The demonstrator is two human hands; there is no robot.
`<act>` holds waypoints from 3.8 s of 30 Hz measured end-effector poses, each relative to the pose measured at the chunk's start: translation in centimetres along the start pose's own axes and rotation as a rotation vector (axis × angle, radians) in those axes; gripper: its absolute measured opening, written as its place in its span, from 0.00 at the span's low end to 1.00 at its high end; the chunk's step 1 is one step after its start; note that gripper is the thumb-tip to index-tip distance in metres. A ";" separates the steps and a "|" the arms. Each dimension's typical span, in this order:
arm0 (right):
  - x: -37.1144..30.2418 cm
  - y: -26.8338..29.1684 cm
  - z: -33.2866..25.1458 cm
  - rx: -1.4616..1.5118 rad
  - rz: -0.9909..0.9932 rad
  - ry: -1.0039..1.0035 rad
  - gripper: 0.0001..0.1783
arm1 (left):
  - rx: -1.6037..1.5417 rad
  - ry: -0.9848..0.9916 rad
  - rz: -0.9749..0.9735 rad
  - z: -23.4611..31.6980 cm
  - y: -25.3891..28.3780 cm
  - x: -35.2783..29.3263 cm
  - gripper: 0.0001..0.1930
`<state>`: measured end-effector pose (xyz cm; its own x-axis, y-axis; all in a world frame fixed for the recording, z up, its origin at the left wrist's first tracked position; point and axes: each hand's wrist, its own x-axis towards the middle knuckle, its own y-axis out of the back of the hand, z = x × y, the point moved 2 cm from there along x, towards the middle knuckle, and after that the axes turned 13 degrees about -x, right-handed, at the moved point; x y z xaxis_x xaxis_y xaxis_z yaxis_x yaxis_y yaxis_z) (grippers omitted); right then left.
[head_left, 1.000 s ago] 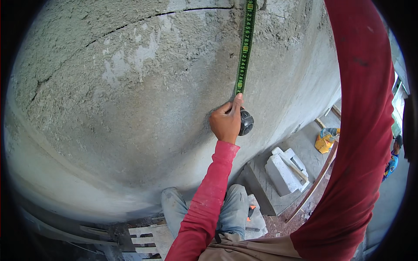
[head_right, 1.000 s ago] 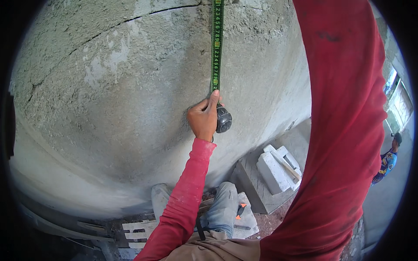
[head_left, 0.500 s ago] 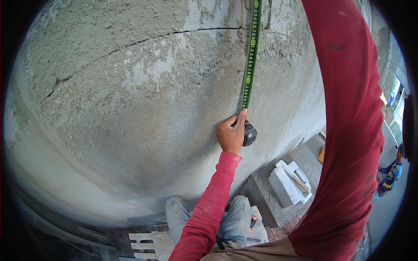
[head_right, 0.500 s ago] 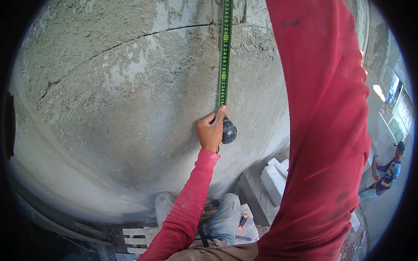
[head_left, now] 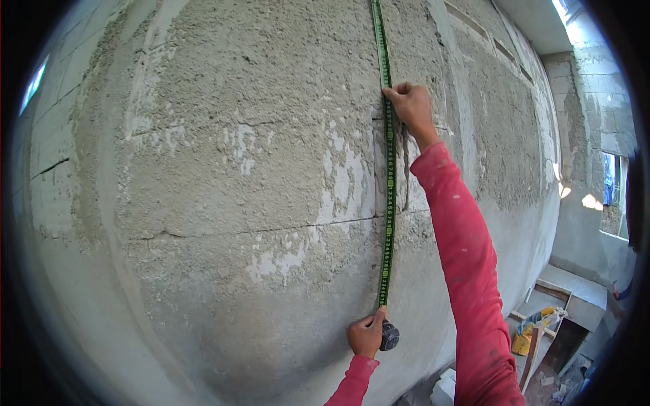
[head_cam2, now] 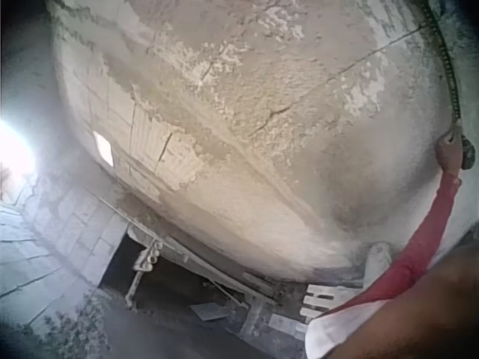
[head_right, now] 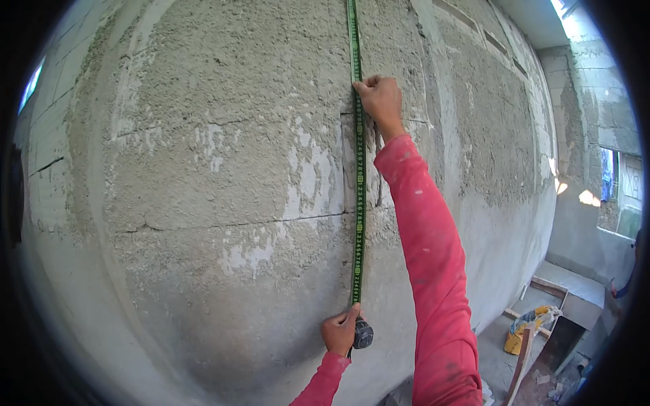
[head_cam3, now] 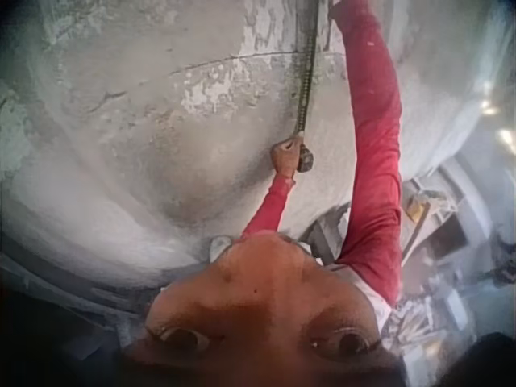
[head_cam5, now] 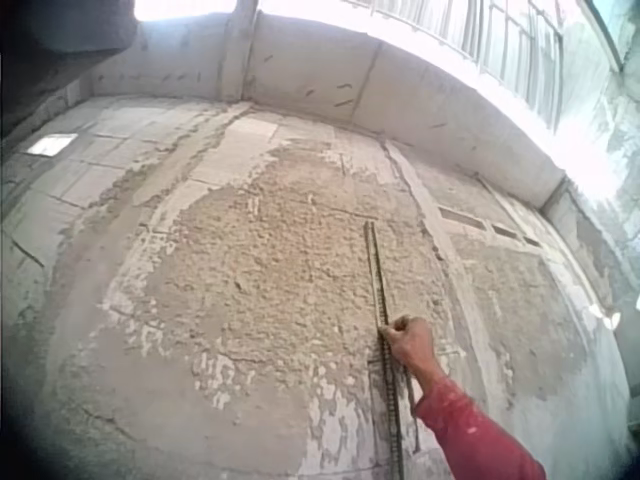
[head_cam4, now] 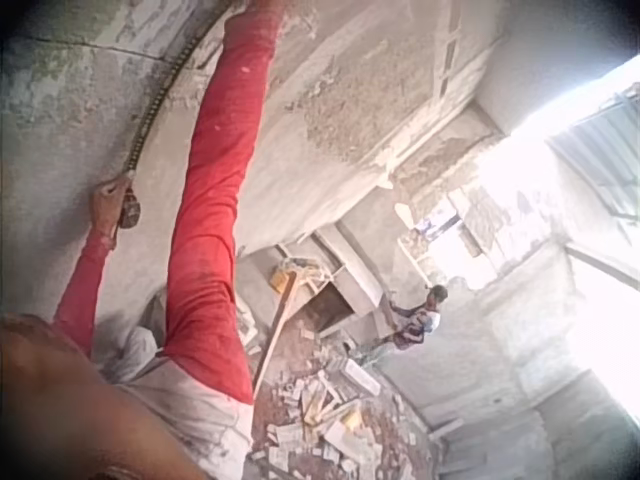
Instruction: The worker uses a hand saw to cut a vertical slot into a plastered masonry wall for utility installation.
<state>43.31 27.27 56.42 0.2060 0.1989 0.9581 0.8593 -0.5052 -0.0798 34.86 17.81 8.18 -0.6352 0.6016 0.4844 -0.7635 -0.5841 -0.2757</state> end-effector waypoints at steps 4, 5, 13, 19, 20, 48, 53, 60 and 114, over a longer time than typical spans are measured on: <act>0.1 -0.2 1.3 -0.014 -0.003 -0.018 0.18 | -0.018 0.022 -0.043 -0.1 0.0 -0.2 0.21; 0.4 -0.2 2.3 0.002 0.015 0.005 0.18 | 0.034 -0.020 -0.058 0.0 -0.3 -0.1 0.22; 0.6 1.7 2.5 -0.198 -0.369 0.169 0.12 | -0.045 0.004 -0.108 -0.5 0.8 1.4 0.18; 0.9 2.8 7.1 -0.646 -0.059 1.156 0.11 | -0.093 0.051 -0.284 -1.6 0.7 -1.7 0.14; 1.3 3.1 7.3 -0.653 -0.061 1.157 0.11 | -0.097 0.052 -0.289 -2.3 0.6 -2.6 0.14; -4.2 1.7 3.3 -0.344 -0.492 0.620 0.06 | -0.559 0.444 -0.277 -3.9 0.5 -2.3 0.09; -6.9 4.2 3.1 -0.076 -0.692 0.027 0.15 | -0.391 0.321 -0.327 -1.4 0.0 -0.7 0.12; -9.4 5.4 2.2 -0.074 -0.718 0.034 0.14 | -0.513 0.369 -0.324 -2.9 -0.3 -1.3 0.13; -12.4 2.8 4.7 -0.017 -0.358 0.013 0.19 | -0.194 0.370 -0.135 -0.5 -1.1 0.6 0.29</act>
<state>45.41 27.35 43.02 -0.1125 0.3549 0.9281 0.8678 -0.4199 0.2657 35.32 19.08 8.34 -0.5004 0.8408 0.2067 -0.8278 -0.3947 -0.3986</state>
